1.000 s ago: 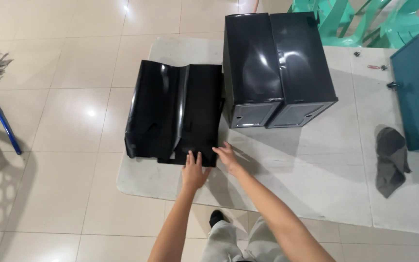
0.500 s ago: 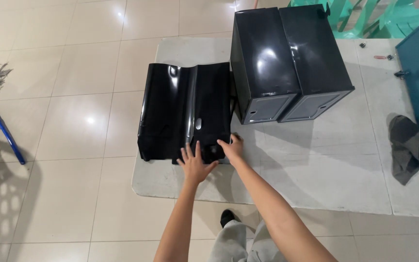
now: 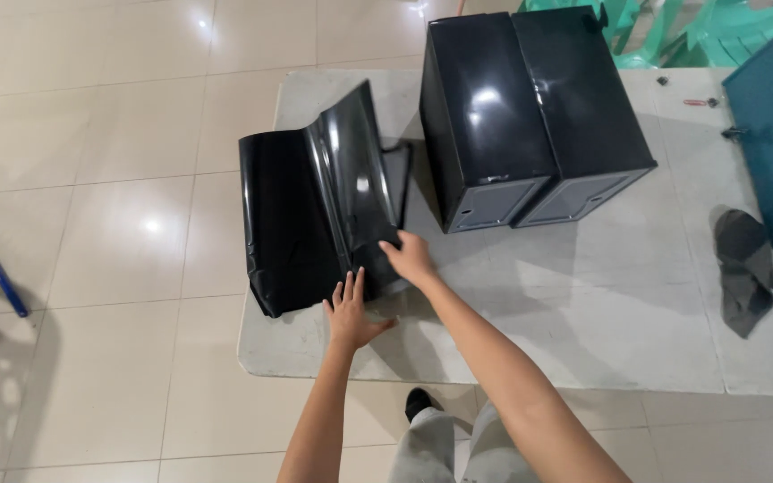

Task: The person cleans a black plastic sheet with a cloth, then folds and assembles it into a box shape. They secure the box with a small white clip and subsequently clean a rectangular glass pane before placing it on top of the assembled box.

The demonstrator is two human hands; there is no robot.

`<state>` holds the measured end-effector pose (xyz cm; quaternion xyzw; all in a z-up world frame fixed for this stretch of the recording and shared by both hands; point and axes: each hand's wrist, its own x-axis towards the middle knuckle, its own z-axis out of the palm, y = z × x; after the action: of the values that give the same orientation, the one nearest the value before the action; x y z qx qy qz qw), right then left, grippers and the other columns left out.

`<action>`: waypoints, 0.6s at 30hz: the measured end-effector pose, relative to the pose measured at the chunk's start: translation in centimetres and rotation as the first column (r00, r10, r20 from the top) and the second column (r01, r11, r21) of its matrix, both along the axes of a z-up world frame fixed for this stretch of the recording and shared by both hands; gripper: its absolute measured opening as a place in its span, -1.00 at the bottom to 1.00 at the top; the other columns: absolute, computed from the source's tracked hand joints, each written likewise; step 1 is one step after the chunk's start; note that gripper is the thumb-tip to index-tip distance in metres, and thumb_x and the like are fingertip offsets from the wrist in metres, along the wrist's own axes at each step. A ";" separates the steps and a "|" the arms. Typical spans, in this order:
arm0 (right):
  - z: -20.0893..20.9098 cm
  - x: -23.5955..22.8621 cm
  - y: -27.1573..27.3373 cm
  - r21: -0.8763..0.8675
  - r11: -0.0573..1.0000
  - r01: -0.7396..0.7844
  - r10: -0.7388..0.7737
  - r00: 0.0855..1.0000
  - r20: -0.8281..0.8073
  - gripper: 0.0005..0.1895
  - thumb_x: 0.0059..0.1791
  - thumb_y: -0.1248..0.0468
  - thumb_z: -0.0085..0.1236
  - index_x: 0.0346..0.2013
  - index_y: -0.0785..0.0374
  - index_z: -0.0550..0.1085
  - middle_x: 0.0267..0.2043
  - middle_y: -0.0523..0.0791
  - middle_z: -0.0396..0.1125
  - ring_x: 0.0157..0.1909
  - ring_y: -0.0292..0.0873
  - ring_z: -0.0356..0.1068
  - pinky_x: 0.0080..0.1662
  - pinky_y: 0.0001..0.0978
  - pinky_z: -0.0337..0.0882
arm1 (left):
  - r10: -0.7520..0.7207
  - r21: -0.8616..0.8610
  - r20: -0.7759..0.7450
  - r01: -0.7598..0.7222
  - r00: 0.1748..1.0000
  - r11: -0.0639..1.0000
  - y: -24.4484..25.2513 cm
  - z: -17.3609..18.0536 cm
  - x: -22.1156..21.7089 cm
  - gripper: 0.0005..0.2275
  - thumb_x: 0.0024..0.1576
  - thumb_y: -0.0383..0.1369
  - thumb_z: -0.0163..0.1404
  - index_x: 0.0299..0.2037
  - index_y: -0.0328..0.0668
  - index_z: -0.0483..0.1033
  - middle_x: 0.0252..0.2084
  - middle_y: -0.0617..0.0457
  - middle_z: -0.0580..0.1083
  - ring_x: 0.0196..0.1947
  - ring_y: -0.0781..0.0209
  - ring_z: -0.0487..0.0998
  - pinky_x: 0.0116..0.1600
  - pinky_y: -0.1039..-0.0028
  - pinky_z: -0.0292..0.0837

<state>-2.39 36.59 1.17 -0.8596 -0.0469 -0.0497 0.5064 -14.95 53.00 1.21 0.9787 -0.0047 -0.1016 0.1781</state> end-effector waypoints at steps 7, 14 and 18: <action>13.3 -0.6 -2.4 -0.282 0.959 0.042 0.003 0.987 0.158 -0.63 0.07 0.15 0.27 -0.36 0.46 0.49 -0.40 0.17 0.42 -0.26 0.21 0.46 -0.24 -0.06 0.39 | 0.137 -0.332 0.325 -0.023 0.936 0.943 -4.1 3.9 3.1 0.00 -0.07 -0.16 0.29 0.53 0.02 -0.17 0.55 -0.12 0.00 0.48 -0.27 0.03 0.40 -0.28 -0.03; 22.2 -2.1 -18.6 0.287 0.955 -0.075 0.014 0.978 0.209 -0.72 0.02 0.21 0.32 -0.09 0.36 0.57 -0.18 -0.14 0.52 -0.17 -0.34 0.43 -0.08 -0.41 0.45 | 0.195 -0.286 0.676 0.009 0.711 0.958 -9.5 11.5 4.4 -0.21 -0.07 -0.47 0.11 0.48 -0.12 0.13 0.55 -0.14 0.10 0.56 -0.19 0.06 0.53 -0.21 -0.20; 23.4 -4.1 -28.5 0.611 0.792 -0.010 -0.104 0.983 0.151 -0.73 0.02 0.32 0.32 -0.03 0.37 0.53 -0.09 -0.13 0.50 -0.11 -0.31 0.46 -0.02 -0.43 0.49 | 0.114 -0.127 0.779 -0.023 0.617 0.992 -14.6 13.6 5.1 -0.33 0.07 -0.54 0.05 0.47 -0.06 0.21 0.55 0.01 0.19 0.60 0.03 0.10 0.63 -0.17 -0.28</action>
<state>-6.49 8.12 24.61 -0.6438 -0.0518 -0.1508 0.7484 -9.87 38.41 14.81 0.9137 -0.0500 0.3427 0.2127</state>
